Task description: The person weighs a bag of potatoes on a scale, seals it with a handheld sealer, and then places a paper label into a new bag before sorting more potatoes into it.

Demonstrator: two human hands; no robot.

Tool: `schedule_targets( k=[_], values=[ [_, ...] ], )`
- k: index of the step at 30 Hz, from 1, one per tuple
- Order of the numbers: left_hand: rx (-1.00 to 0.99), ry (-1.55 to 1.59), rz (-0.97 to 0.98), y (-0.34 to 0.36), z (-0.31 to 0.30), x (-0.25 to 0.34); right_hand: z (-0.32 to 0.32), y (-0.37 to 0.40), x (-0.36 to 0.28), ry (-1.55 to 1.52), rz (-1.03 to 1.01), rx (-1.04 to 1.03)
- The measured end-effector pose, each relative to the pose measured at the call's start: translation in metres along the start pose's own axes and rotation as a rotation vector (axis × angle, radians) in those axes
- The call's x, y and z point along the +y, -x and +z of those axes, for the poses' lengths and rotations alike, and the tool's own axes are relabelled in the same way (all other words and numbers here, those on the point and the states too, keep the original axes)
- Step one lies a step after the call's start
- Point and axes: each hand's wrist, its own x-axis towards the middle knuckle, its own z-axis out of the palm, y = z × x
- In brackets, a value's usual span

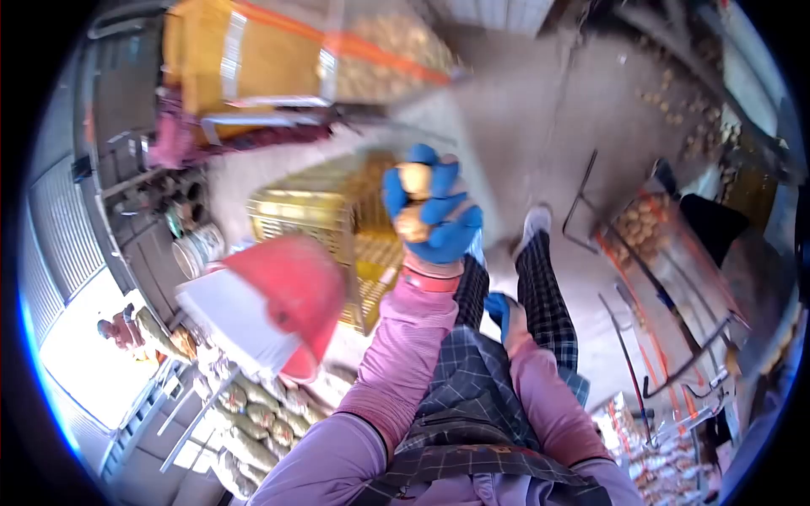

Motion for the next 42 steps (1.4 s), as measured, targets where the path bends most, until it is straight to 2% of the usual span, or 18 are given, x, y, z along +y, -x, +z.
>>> schedule_targets(
  k=[4,5,7,9,11,12,16,20,23,25,26,27,28,29,31,32,37,42],
  values=[
    [-0.043,-0.086,0.003,-0.062,0.18,0.014,0.008,0.107,-0.053,-0.153,-0.159,-0.152],
    [0.035,-0.107,-0.012,-0.073,0.197,0.027,-0.004,0.12,-0.061,0.496,-0.817,-0.215],
    [0.218,-0.052,-0.13,-0.081,0.191,0.061,0.006,0.197,-0.115,0.939,-1.08,-0.131],
    [0.461,-0.392,0.042,-0.062,0.202,0.023,-0.006,0.23,-0.115,0.018,-0.591,-0.287],
    [0.553,-0.737,-0.031,-0.021,0.22,-0.062,-0.015,0.258,-0.119,-0.325,-0.546,-0.302],
    [0.337,-0.672,-0.354,0.0,0.206,-0.09,-0.013,0.286,-0.117,-0.406,-0.575,-0.259],
    [0.628,-0.528,-1.093,0.067,0.169,-0.269,-0.036,0.335,-0.103,-0.337,-0.803,-0.209],
    [0.594,-0.288,-1.473,0.069,0.123,-0.369,-0.082,0.339,-0.087,-0.449,-0.813,-0.114],
    [0.194,-1.014,-1.627,0.038,0.165,-0.409,-0.103,0.373,-0.122,-0.593,-1.018,-0.328],
    [-0.105,-1.485,-1.631,0.022,0.195,-0.426,-0.114,0.392,-0.145,-1.024,-0.682,0.057],
    [-0.88,-1.988,-1.287,0.017,0.212,-0.424,-0.128,0.369,-0.141,-0.463,-1.062,0.22],
    [-1.478,-2.121,-1.186,-0.002,0.277,-0.441,-0.134,0.377,-0.157,-0.215,-1.115,0.395],
    [-1.947,-1.993,-1.071,-0.018,0.323,-0.453,-0.136,0.382,-0.181,-0.212,-1.097,0.378],
    [-2.159,-1.954,-0.884,-0.017,0.352,-0.462,-0.134,0.383,-0.206,-0.409,-1.032,0.333],
    [-2.242,-1.828,-0.299,-0.024,0.419,-0.464,-0.123,0.385,-0.25,-0.788,-0.866,0.242],
    [-2.605,-1.836,0.397,-0.036,0.442,-0.469,-0.116,0.39,-0.272,-0.699,-0.966,0.234],
    [-2.895,-1.8,0.217,-0.128,0.503,-0.462,-0.074,0.421,-0.362,-0.512,-1.147,0.247],
    [-3.066,-1.696,0.111,-0.206,0.518,-0.447,-0.044,0.425,-0.408,-0.681,-1.043,0.213]
  ],
)
